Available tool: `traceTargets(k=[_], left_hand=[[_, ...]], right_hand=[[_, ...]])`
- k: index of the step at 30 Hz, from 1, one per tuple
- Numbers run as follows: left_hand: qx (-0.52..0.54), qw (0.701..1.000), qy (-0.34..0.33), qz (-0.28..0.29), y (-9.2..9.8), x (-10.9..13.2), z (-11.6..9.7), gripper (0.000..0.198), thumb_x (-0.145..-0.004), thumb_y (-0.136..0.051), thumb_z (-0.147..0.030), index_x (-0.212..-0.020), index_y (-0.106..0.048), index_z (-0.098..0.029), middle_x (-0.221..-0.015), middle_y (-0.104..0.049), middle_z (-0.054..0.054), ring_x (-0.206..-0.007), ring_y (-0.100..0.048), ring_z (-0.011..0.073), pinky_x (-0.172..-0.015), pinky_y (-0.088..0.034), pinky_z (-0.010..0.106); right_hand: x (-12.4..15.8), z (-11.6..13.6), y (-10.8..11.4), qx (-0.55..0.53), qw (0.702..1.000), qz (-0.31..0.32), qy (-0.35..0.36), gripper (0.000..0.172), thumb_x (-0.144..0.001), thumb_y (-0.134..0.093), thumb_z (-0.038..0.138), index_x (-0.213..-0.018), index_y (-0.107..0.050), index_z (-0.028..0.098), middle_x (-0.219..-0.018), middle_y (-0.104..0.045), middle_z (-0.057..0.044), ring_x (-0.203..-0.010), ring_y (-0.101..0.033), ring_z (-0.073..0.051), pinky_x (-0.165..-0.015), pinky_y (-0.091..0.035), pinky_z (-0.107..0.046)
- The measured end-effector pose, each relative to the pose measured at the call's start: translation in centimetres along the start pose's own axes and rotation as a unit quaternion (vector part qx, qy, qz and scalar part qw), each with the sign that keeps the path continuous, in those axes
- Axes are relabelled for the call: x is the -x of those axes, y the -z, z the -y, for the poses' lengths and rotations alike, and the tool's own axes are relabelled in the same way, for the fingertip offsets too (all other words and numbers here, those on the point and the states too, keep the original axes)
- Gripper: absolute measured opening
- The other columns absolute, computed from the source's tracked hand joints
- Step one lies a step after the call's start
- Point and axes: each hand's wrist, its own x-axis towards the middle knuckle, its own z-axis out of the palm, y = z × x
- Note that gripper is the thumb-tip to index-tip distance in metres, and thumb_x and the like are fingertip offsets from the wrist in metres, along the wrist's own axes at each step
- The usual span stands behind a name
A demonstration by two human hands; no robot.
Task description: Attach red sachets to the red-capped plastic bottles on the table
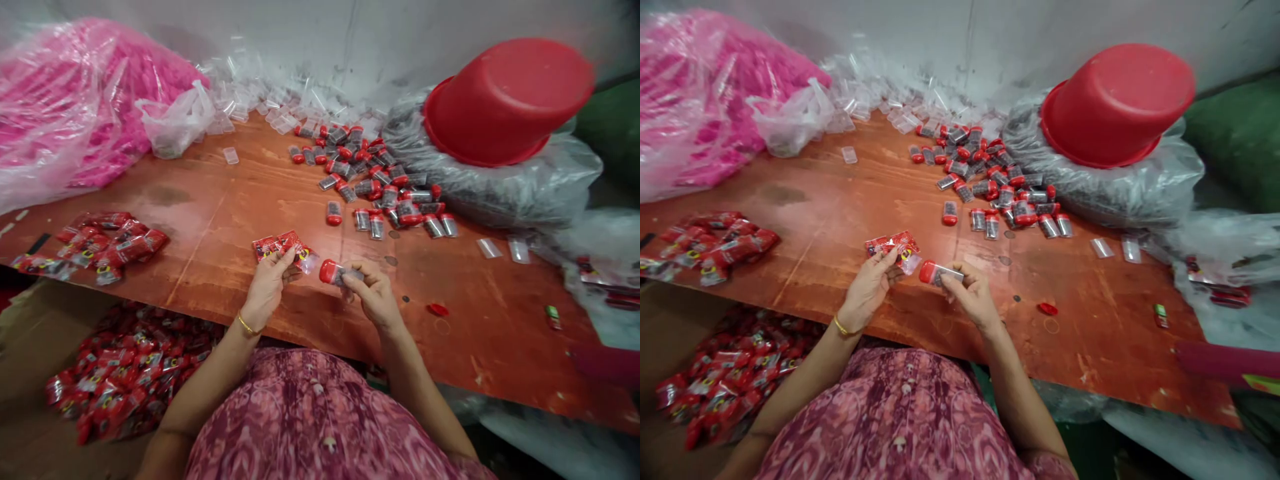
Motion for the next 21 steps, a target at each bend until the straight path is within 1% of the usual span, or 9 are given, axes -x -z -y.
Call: traceTargets(k=[3,8,13,15,18,21], left_hand=[[-0.021,0.999,-0.028,0.0,-0.3,0.4,0.3,0.043,-0.045,-0.085,-0.041,-0.071,-0.063,-0.015,-0.064,-0.067,-0.002,-0.054,-0.06,0.0091,-0.056,-0.049,0.02],[-0.066,0.996,-0.062,0.007,0.0,0.5,0.7,0.039,-0.051,-0.082,-0.041,-0.075,-0.066,-0.014,-0.069,-0.068,0.0,-0.058,-0.06,0.0094,-0.058,-0.048,0.021],[-0.083,0.991,-0.103,0.027,0.1,0.5,1.0,0.033,-0.058,-0.078,-0.039,-0.074,-0.066,-0.014,-0.07,-0.066,-0.001,-0.062,-0.058,0.0091,-0.062,-0.048,0.022],[-0.073,0.991,-0.113,0.027,-0.2,0.5,1.1,0.032,-0.06,-0.077,-0.039,-0.076,-0.065,-0.015,-0.072,-0.066,-0.001,-0.062,-0.058,0.0092,-0.064,-0.048,0.022],[-0.055,0.99,-0.124,0.024,-0.5,0.6,1.4,0.034,-0.054,-0.081,-0.031,-0.078,-0.064,-0.015,-0.075,-0.067,-0.001,-0.067,-0.059,0.0103,-0.069,-0.048,0.024],[-0.036,0.994,-0.095,0.034,-0.8,0.5,1.9,0.038,-0.048,-0.084,-0.024,-0.079,-0.064,-0.015,-0.075,-0.068,-0.001,-0.069,-0.061,0.0118,-0.073,-0.048,0.025]], right_hand=[[0.4,0.8,-0.5,0.022,1.0,0.007,-0.001,0.027,-0.07,-0.065,0.044,-0.075,-0.058,0.019,-0.051,-0.052,0.005,-0.041,-0.043,-0.008,-0.04,-0.034,-0.02],[0.2,0.6,-0.7,0.062,0.998,-0.008,0.013,0.021,-0.069,-0.066,0.038,-0.07,-0.058,0.018,-0.055,-0.052,0.004,-0.045,-0.042,-0.008,-0.042,-0.032,-0.021],[0.0,0.1,-1.1,0.033,0.999,0.018,-0.009,0.024,-0.071,-0.064,0.041,-0.074,-0.058,0.018,-0.052,-0.049,0.005,-0.043,-0.039,-0.007,-0.041,-0.031,-0.021],[0.0,-0.1,-1.5,0.022,1.0,0.014,-0.008,0.025,-0.072,-0.064,0.042,-0.075,-0.057,0.018,-0.052,-0.048,0.006,-0.042,-0.038,-0.007,-0.041,-0.03,-0.021],[-0.1,-0.3,-1.9,0.02,1.0,-0.002,0.009,0.025,-0.073,-0.064,0.041,-0.077,-0.057,0.018,-0.055,-0.05,0.005,-0.043,-0.039,-0.007,-0.041,-0.031,-0.021],[-0.1,-0.4,-2.2,0.025,0.999,-0.016,0.034,0.024,-0.076,-0.062,0.041,-0.081,-0.058,0.018,-0.059,-0.052,0.004,-0.046,-0.042,-0.007,-0.042,-0.032,-0.02]])
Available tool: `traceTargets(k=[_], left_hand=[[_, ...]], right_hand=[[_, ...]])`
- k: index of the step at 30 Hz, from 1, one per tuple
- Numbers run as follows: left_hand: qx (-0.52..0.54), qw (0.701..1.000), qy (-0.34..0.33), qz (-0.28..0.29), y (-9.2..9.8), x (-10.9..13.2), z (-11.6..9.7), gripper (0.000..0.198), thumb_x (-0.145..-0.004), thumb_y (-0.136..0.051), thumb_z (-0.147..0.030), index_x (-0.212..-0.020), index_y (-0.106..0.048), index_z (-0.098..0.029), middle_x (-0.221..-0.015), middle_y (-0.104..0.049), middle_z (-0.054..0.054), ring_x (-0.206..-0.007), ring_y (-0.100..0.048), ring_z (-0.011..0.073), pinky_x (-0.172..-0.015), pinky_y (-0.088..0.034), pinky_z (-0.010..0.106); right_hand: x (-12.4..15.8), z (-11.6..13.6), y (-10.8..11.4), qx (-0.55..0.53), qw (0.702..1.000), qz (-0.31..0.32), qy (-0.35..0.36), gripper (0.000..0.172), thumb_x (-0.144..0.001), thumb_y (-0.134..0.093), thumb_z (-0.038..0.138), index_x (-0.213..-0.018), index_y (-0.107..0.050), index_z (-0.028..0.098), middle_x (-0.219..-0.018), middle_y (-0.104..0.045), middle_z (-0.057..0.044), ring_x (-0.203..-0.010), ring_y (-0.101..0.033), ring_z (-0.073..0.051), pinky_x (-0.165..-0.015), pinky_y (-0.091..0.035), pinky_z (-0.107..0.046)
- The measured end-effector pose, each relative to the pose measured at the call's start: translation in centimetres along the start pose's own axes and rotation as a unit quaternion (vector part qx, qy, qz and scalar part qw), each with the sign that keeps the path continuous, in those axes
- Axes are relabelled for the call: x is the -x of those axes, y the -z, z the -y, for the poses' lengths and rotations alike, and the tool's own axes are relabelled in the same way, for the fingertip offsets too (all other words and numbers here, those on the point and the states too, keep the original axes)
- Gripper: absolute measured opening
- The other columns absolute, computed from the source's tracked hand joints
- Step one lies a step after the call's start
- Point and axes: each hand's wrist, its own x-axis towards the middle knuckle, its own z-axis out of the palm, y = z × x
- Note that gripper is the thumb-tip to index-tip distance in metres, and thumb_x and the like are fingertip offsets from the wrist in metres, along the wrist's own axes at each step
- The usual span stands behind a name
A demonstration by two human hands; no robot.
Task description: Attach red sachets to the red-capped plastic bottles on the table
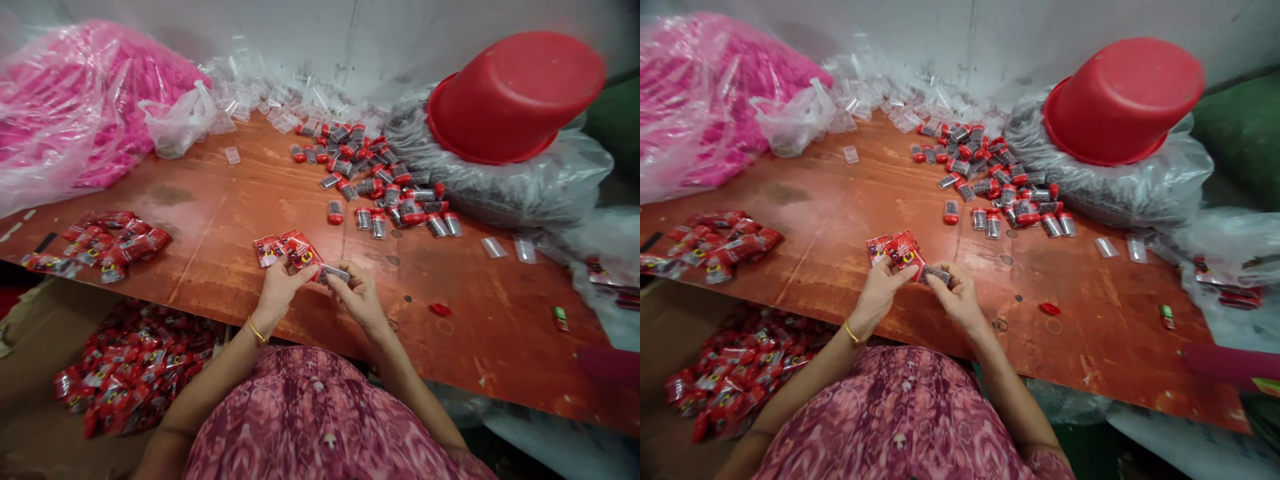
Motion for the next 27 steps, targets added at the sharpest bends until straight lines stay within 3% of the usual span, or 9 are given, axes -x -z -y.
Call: traceTargets(k=[9,13,21,27], left_hand=[[0.115,0.992,0.018,-0.042,-1.3,0.5,0.4,0.039,-0.047,-0.085,-0.022,-0.08,-0.065,-0.015,-0.077,-0.07,-0.001,-0.069,-0.063,0.01,-0.071,-0.049,0.023],[0.112,0.993,-0.006,-0.028,-0.8,0.2,0.0,0.031,-0.058,-0.081,-0.033,-0.077,-0.065,-0.014,-0.072,-0.069,0.0,-0.065,-0.063,0.0106,-0.068,-0.049,0.023],[0.153,0.986,-0.006,-0.068,-1.5,0.6,0.6,0.035,-0.046,-0.086,-0.028,-0.067,-0.061,-0.015,-0.066,-0.069,-0.003,-0.06,-0.062,0.0073,-0.065,-0.048,0.02],[0.075,0.996,-0.024,-0.043,-1.0,0.6,0.2,0.034,-0.053,-0.082,-0.035,-0.072,-0.064,-0.014,-0.066,-0.066,-0.001,-0.06,-0.06,0.0098,-0.062,-0.047,0.022]], right_hand=[[-0.1,-1.4,-3.4,-0.077,0.99,-0.118,0.026,0.024,-0.084,-0.054,0.045,-0.089,-0.051,0.021,-0.061,-0.05,0.007,-0.038,-0.036,-0.004,-0.036,-0.03,-0.018],[-0.1,-1.3,-3.7,-0.056,0.992,-0.1,0.053,0.022,-0.084,-0.054,0.041,-0.092,-0.053,0.02,-0.073,-0.054,0.003,-0.047,-0.041,-0.005,-0.041,-0.033,-0.018],[0.5,-2.2,-3.8,-0.012,0.988,-0.142,0.065,0.022,-0.083,-0.056,0.037,-0.098,-0.055,0.021,-0.073,-0.055,0.002,-0.057,-0.048,-0.009,-0.048,-0.039,-0.021],[0.6,-1.6,-4.0,-0.049,0.996,-0.066,0.023,0.024,-0.083,-0.055,0.044,-0.092,-0.053,0.021,-0.074,-0.056,0.001,-0.055,-0.048,-0.008,-0.046,-0.039,-0.02]])
